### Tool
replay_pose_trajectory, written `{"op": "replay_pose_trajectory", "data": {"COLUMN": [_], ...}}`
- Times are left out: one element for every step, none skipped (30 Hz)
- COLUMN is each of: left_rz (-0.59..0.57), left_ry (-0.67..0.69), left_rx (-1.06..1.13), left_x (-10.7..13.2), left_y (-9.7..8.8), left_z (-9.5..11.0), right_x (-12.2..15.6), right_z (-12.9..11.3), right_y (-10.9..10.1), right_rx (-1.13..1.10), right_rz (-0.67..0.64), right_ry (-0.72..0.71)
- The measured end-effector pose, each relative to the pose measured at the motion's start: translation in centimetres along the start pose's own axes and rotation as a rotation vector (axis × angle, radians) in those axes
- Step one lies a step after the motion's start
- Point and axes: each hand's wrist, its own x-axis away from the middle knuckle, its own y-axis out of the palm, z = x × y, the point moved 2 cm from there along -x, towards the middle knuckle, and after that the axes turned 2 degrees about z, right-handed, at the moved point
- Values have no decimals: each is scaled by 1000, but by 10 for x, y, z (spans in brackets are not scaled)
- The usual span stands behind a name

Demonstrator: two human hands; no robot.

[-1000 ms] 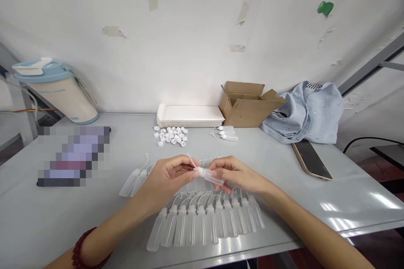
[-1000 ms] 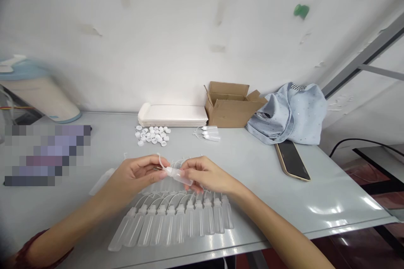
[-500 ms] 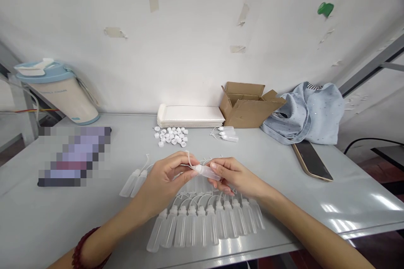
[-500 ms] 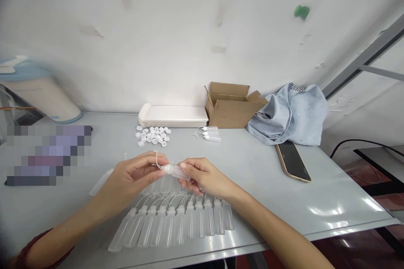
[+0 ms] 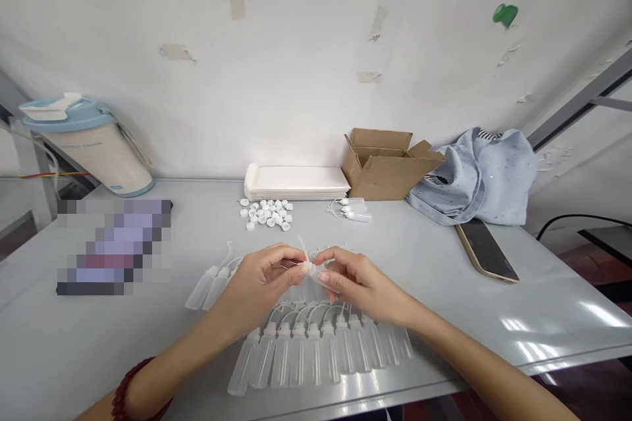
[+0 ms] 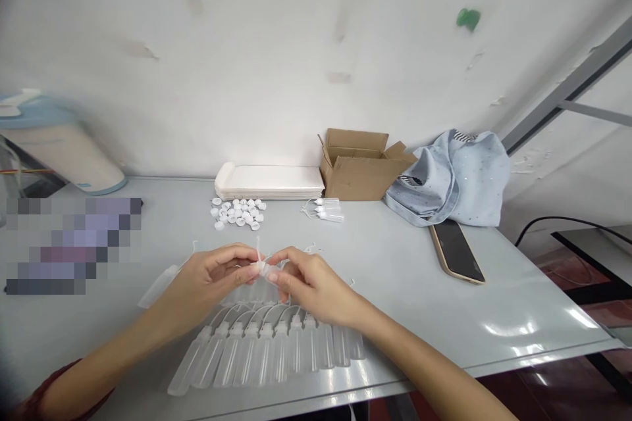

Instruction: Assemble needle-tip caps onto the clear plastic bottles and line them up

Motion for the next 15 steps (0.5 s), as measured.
{"op": "replay_pose_trajectory", "data": {"left_rz": [-5, -12, -20, -28, -34, -33, -30, -25, -19, -13, -8, -4, 1, 9, 15], "left_ry": [-18, -35, -48, -52, -44, -23, 8, 48, 91, 135, 175, 210, 239, 260, 275], "left_rx": [1, 5, 12, 19, 24, 27, 25, 21, 16, 9, 1, -8, -19, -31, -42], "left_x": [0, 0, 0, 0, 0, 0, 0, 0, 0, 1, 1, 2, 3, 4, 5], "left_y": [1, 1, 2, 3, 4, 4, 5, 6, 6, 7, 7, 7, 7, 7, 7], "left_z": [-1, -2, -3, -3, -3, -2, -2, -1, 0, 1, 2, 3, 3, 3, 3], "right_x": [1, 2, 3, 5, 5, 6, 7, 7, 7, 6, 5, 4, 3, 2, 1], "right_z": [0, 0, -1, 0, -1, -1, -2, -2, -3, -3, -4, -3, -3, -2, -1], "right_y": [1, 2, 3, 4, 5, 6, 6, 6, 6, 6, 5, 5, 4, 4, 4], "right_rx": [105, 208, 296, 364, 411, 434, 433, 412, 375, 328, 274, 213, 146, 71, -13], "right_rz": [19, 30, 34, 38, 40, 46, 56, 63, 68, 70, 69, 65, 53, 34, 9], "right_ry": [-38, -79, -115, -146, -170, -192, -210, -221, -221, -210, -185, -155, -120, -84, -48]}}
